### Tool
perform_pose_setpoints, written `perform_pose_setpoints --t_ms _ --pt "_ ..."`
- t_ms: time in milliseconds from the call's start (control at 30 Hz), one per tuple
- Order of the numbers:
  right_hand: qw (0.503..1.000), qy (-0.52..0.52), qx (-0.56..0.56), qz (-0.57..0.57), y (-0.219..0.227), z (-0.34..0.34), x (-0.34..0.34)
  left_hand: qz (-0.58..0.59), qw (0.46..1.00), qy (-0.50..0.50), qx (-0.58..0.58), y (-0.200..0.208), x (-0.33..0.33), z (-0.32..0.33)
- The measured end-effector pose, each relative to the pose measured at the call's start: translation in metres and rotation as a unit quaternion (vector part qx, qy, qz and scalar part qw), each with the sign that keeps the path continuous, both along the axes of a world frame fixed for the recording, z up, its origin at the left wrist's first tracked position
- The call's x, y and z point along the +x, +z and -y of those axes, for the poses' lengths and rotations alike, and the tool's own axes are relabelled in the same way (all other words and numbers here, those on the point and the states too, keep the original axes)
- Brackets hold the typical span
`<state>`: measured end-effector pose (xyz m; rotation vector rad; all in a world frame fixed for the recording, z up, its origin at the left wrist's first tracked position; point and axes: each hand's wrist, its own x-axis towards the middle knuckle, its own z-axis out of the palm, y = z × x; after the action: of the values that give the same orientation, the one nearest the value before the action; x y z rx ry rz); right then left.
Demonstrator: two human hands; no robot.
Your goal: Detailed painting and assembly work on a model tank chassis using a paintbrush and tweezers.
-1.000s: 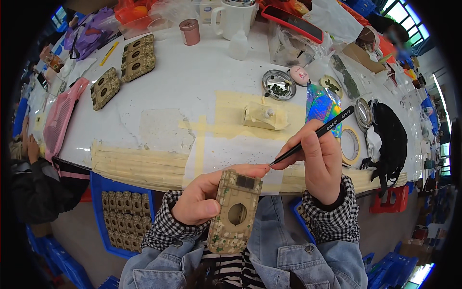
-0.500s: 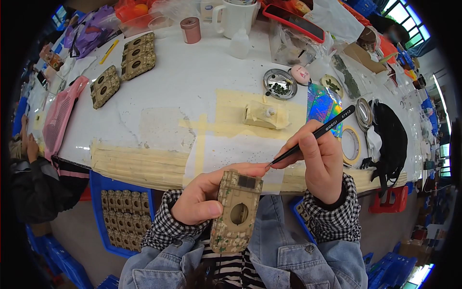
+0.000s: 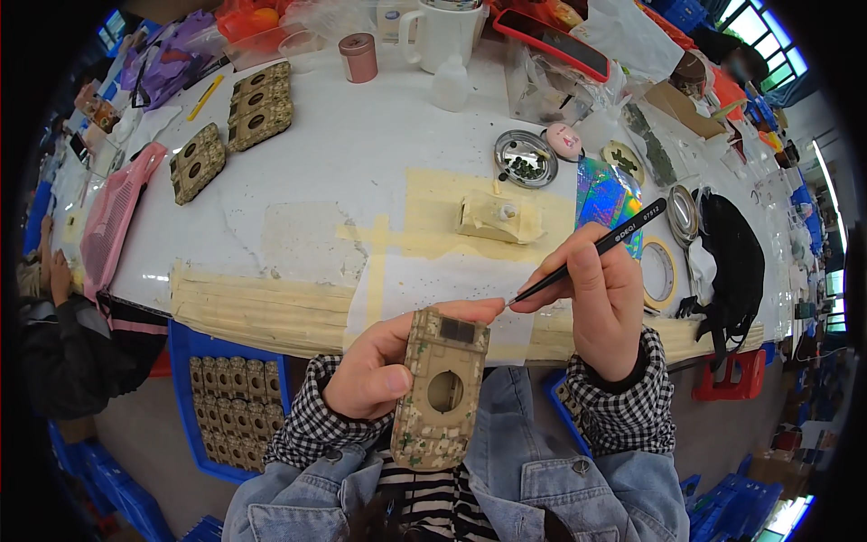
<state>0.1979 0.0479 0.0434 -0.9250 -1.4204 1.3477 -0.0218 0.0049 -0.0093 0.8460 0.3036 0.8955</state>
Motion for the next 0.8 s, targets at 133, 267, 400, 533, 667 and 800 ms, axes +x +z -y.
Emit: perform_pose_setpoints --t_ms 133,267,400,533,667,800 --pt "0.998 -0.046 0.03 -0.028 0.001 0.003 -0.002 -0.002 0.997 0.024 -0.067 0.011 0.001 0.0" --pt "0.991 -0.083 0.072 -0.082 0.007 0.017 -0.013 0.144 0.981 0.049 -0.116 0.002 0.01 0.001" --pt "0.985 -0.064 0.148 -0.055 0.0 0.026 -0.019 0.133 0.968 0.13 -0.171 0.006 0.021 0.003" --pt "0.981 -0.057 0.179 -0.059 -0.005 0.024 -0.026 0.092 0.972 0.14 -0.164 0.007 0.02 0.003" --pt "0.984 -0.04 0.157 -0.072 -0.007 0.029 -0.029 0.106 0.968 0.134 -0.185 0.006 0.018 0.003" --pt "0.985 -0.034 0.154 -0.073 -0.009 0.029 -0.03 0.111 0.968 0.132 -0.182 0.008 0.019 0.003"
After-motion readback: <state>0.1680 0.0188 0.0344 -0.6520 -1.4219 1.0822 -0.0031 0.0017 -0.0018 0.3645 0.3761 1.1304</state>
